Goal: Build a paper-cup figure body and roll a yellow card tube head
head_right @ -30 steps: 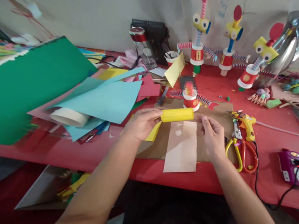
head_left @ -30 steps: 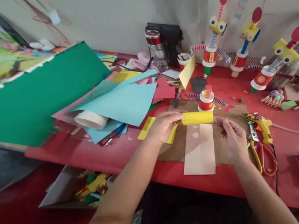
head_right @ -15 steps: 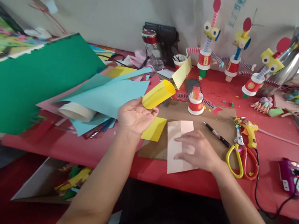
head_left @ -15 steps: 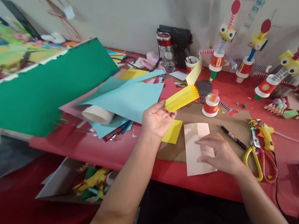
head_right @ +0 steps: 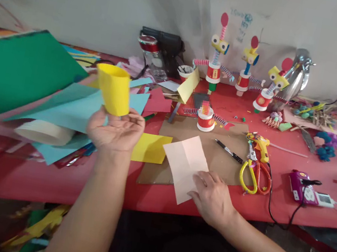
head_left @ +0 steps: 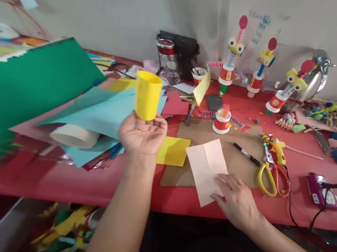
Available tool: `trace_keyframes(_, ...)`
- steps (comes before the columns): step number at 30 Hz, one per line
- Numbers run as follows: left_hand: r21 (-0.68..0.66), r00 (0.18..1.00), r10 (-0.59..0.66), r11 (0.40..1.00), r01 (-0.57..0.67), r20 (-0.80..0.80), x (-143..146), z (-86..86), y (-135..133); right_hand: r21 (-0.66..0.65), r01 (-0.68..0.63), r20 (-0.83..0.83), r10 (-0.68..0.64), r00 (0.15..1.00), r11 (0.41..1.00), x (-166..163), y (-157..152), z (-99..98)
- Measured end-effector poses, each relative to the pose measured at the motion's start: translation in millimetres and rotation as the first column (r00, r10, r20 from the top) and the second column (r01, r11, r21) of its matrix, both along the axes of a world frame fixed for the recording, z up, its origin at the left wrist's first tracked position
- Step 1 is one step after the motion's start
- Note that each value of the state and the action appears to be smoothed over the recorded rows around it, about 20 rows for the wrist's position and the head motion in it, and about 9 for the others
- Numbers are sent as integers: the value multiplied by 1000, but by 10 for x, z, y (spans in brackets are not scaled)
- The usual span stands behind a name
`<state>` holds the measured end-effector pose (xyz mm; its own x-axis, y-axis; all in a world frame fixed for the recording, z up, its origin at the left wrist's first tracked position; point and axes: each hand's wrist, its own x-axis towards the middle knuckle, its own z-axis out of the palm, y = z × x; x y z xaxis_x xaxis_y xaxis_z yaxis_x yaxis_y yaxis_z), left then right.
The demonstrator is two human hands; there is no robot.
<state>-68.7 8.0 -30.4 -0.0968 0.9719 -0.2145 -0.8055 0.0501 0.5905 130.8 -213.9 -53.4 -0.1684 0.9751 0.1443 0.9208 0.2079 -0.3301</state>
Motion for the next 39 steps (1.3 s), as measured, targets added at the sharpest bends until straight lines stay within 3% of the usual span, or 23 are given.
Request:
trace_keyframes(4, 135, 994, 71, 988, -81, 79, -142, 8, 25, -67, 161, 69, -156, 985, 985, -10, 59, 6)
trace_keyframes(7, 242, 997, 75, 967, -72, -1, -241, 2, 51, -113, 185, 54, -180, 982, 976, -32, 107, -14)
trace_keyframes(9, 228, 993, 109, 969, -98, -37, -265, 10, 69, -161, 193, 59, -186, 981, 968, -62, 125, -17)
trace_keyframes(14, 41, 991, 115, 992, -118, 75, -181, 47, 88, -211, 210, 182, -173, 968, 955, -207, 105, 22)
trace_keyframes(17, 58, 995, 99, 993, -99, 4, -112, 46, 87, -215, 174, 236, -122, 964, 961, -244, 56, 91)
trace_keyframes(19, 71, 994, 95, 993, -91, -55, -69, 57, 75, -163, 154, 244, -111, 963, 975, -156, 25, 191)
trace_keyframes(22, 39, 992, 114, 993, -112, -59, 2, 131, 24, 76, 189, 270, -203, 941, 979, 211, 27, 456)
trace_keyframes(25, -51, 990, 144, 988, -144, -5, 75, 245, -46, 277, 292, 340, -378, 861, 915, 763, 136, 819)
trace_keyframes(30, -101, 994, 109, 989, -105, 31, 144, 299, -87, 236, 416, 552, -473, 687, 878, 1581, 457, 1281)
trace_keyframes(32, -90, 997, 77, 993, -75, 21, 155, 268, -81, 183, 528, 649, -506, 569, 829, 1816, 583, 1324)
trace_keyframes(35, -78, 999, 28, 997, -29, -16, 170, 218, -74, 146, 729, 688, -598, 411, 669, 2078, 751, 1249)
trace_keyframes(37, -52, 999, 1, 999, -3, -39, 179, 189, -72, 128, 813, 649, -667, 365, 569, 2183, 843, 1151)
trace_keyframes(39, -23, 998, -33, 999, 31, -57, 182, 157, -68, 105, 826, 614, -689, 384, 554, 2222, 917, 1058)
